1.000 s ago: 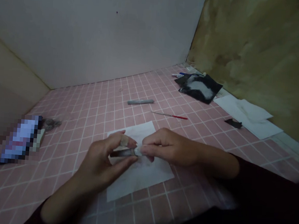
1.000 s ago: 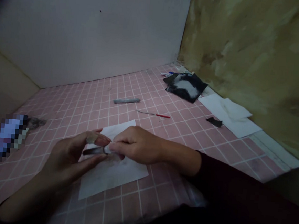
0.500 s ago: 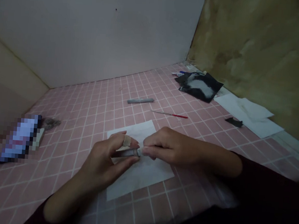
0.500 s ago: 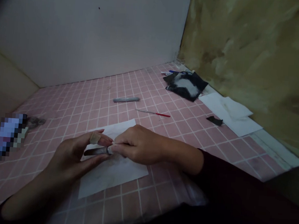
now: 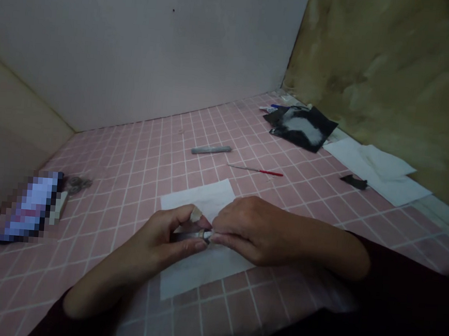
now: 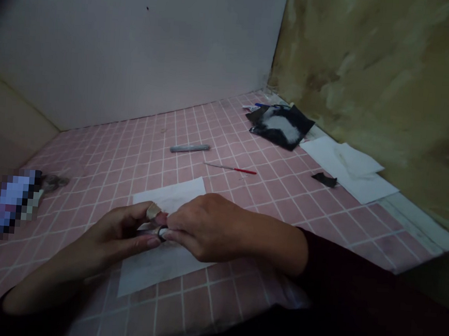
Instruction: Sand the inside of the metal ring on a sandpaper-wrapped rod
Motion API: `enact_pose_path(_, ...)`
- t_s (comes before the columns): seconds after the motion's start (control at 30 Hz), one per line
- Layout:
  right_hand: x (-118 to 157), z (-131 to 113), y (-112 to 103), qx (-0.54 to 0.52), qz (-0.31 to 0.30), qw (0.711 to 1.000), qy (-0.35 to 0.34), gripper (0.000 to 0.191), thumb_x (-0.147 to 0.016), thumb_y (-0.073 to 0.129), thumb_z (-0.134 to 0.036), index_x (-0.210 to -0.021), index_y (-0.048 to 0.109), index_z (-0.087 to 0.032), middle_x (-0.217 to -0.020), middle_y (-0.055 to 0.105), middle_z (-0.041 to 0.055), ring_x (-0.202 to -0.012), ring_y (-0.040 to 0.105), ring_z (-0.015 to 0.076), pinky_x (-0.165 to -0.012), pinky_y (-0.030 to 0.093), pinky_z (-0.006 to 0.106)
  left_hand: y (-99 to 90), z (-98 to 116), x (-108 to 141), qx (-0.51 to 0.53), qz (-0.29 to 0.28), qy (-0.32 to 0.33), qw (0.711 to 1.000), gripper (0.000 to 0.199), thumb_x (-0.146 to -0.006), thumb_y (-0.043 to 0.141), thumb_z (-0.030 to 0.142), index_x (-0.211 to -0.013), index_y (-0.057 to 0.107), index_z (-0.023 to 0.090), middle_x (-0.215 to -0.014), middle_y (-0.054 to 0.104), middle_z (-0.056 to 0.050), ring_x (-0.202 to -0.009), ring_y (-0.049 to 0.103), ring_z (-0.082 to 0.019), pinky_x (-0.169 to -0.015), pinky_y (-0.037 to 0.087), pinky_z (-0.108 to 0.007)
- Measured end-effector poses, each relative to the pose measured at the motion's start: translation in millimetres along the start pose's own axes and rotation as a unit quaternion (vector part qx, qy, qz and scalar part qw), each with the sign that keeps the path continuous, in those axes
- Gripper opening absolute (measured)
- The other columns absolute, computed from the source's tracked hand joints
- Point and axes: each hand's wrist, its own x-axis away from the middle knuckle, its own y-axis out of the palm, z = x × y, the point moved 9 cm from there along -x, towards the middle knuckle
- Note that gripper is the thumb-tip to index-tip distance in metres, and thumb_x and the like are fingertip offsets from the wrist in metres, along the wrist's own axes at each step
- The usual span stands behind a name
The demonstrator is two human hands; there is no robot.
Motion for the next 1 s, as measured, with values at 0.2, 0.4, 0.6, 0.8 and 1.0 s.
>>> enact_pose_path(0.2, 2, 11, -14, -0.146, -0.010, 0.989, 0.023, 0.035, -0.092, 0.046, -0.026, -0.061, 0.052, -0.013, -0.053, 0.040, -0.0051, -0.051, 0.037, 0.0061, -0.054, 0.028, 0.022, -16.4, 2, 5, -0.059, 0.064, 0.044, 0.995, 0.012, -0.083, 0.064, 0.028, -0.092, 0.059, 0.022, -0.091, 0.065, -0.002, -0.088, 0.062, -0.018, -0.075, 0.050, -0.029)
enact_pose_path(0.4, -1, 15, -7, -0.205, -0.006, 0.977, 0.064, 0.032, -0.090, 0.046, -0.024, -0.061, 0.053, -0.013, -0.053, 0.042, -0.0050, -0.052, 0.041, 0.0063, -0.055, 0.029, 0.021, -14.5, 11, 5, -0.128, 0.074, 0.073, 0.986, 0.012, -0.083, 0.064, 0.030, -0.092, 0.059, 0.024, -0.089, 0.068, -0.001, -0.098, 0.064, -0.022, -0.075, 0.052, -0.030)
enact_pose_path(0.6, -2, 20, -11, -0.214, -0.004, 0.975, 0.059, 0.036, -0.091, 0.046, -0.027, -0.059, 0.052, -0.013, -0.053, 0.040, -0.0049, -0.052, 0.040, 0.0065, -0.055, 0.030, 0.021, -24.4, 15, 9, -0.189, 0.120, 0.093, 0.970, 0.014, -0.084, 0.063, 0.028, -0.096, 0.059, 0.026, -0.097, 0.070, -0.001, -0.098, 0.065, -0.021, -0.074, 0.052, -0.029)
enact_pose_path(0.8, -2, 16, -12, -0.225, -0.008, 0.973, 0.049, 0.035, -0.091, 0.046, -0.024, -0.060, 0.053, -0.012, -0.053, 0.043, -0.0049, -0.052, 0.042, 0.0057, -0.056, 0.031, 0.020, -18.6, 21, 10, -0.218, 0.108, 0.117, 0.963, 0.015, -0.083, 0.063, 0.028, -0.098, 0.059, 0.026, -0.094, 0.070, 0.001, -0.093, 0.067, -0.020, -0.078, 0.053, -0.030)
enact_pose_path(1.0, 0, 21, -15, -0.230, 0.007, 0.971, 0.062, 0.036, -0.092, 0.046, -0.026, -0.059, 0.052, -0.013, -0.053, 0.041, -0.0049, -0.052, 0.040, 0.0062, -0.055, 0.031, 0.021, -26.9, 20, 10, -0.221, 0.142, 0.107, 0.959, 0.016, -0.083, 0.064, 0.029, -0.098, 0.059, 0.026, -0.096, 0.070, 0.000, -0.097, 0.065, -0.020, -0.074, 0.052, -0.029)
